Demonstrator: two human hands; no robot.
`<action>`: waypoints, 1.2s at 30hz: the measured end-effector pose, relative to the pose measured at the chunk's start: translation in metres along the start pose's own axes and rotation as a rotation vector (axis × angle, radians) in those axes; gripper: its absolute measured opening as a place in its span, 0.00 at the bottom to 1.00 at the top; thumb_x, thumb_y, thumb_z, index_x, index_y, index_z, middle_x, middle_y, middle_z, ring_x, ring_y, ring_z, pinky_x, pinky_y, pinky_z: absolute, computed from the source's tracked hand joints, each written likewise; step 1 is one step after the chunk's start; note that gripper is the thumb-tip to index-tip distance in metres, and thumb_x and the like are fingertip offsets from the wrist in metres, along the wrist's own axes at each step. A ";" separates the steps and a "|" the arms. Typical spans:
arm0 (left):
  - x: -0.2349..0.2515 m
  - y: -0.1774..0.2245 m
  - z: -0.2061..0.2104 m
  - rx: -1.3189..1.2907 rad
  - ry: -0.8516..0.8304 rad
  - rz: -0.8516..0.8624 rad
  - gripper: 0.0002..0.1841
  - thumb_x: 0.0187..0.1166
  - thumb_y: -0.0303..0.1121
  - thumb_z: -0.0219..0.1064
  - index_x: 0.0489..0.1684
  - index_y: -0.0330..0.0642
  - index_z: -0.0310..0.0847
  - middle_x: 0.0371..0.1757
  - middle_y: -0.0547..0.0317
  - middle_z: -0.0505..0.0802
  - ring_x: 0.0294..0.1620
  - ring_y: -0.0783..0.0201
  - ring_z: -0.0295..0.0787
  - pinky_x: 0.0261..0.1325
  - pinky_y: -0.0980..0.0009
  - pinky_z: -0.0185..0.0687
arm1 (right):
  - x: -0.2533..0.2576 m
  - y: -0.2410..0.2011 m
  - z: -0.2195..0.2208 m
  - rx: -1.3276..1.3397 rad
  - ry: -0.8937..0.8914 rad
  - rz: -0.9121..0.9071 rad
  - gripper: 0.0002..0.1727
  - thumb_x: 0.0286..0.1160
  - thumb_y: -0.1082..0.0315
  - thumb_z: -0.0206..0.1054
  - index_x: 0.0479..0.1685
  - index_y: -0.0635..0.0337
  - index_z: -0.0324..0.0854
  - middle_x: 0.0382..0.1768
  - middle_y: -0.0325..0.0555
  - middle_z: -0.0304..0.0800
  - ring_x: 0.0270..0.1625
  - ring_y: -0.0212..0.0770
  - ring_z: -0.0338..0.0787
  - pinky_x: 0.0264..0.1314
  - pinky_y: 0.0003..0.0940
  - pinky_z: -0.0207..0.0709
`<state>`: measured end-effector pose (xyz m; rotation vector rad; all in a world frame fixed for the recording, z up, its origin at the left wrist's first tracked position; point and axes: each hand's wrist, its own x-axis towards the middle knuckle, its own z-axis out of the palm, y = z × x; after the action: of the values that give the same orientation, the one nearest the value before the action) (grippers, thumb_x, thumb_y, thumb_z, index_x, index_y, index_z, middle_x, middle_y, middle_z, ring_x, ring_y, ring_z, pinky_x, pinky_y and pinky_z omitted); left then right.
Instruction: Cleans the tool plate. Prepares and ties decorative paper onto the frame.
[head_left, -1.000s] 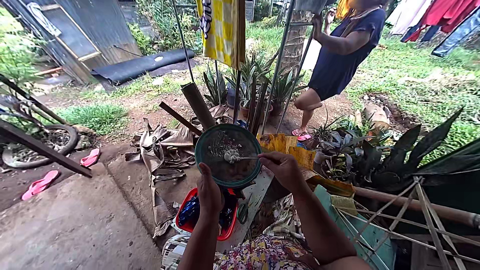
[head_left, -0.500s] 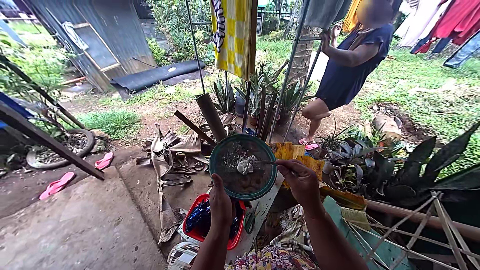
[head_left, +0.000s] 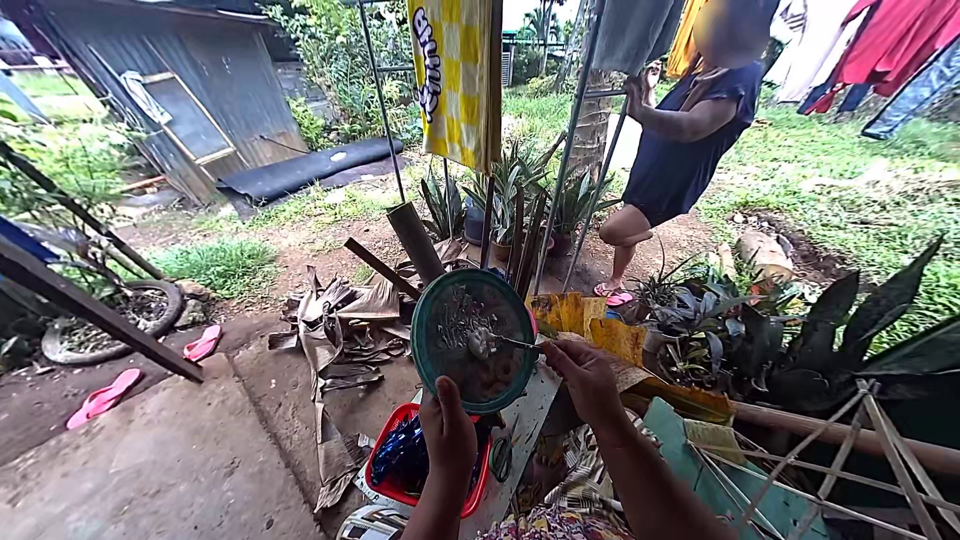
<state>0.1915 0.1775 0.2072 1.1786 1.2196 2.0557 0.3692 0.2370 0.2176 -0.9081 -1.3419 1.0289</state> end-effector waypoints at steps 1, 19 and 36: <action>0.000 0.000 0.000 0.014 -0.001 0.019 0.31 0.90 0.58 0.47 0.53 0.32 0.78 0.43 0.73 0.92 0.52 0.86 0.88 0.62 0.82 0.85 | 0.000 0.000 0.001 0.015 -0.006 0.018 0.11 0.83 0.69 0.64 0.47 0.64 0.92 0.33 0.36 0.92 0.32 0.22 0.84 0.41 0.17 0.78; -0.005 -0.012 -0.006 -0.111 0.057 -0.044 0.24 0.93 0.52 0.46 0.56 0.39 0.76 0.45 0.81 0.93 0.53 0.85 0.90 0.63 0.79 0.86 | -0.013 0.016 0.007 -0.394 0.031 -0.360 0.11 0.77 0.64 0.70 0.49 0.56 0.96 0.42 0.42 0.92 0.46 0.28 0.88 0.52 0.23 0.82; -0.002 -0.012 0.001 0.004 0.023 0.093 0.26 0.88 0.60 0.51 0.45 0.45 0.81 0.40 0.83 0.91 0.49 0.87 0.89 0.58 0.82 0.86 | -0.011 0.015 0.006 -0.356 0.037 -0.330 0.11 0.79 0.63 0.69 0.50 0.56 0.95 0.44 0.40 0.92 0.45 0.25 0.87 0.50 0.19 0.82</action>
<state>0.1934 0.1826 0.1967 1.2385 1.2014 2.1402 0.3628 0.2310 0.1999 -0.9189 -1.6091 0.5261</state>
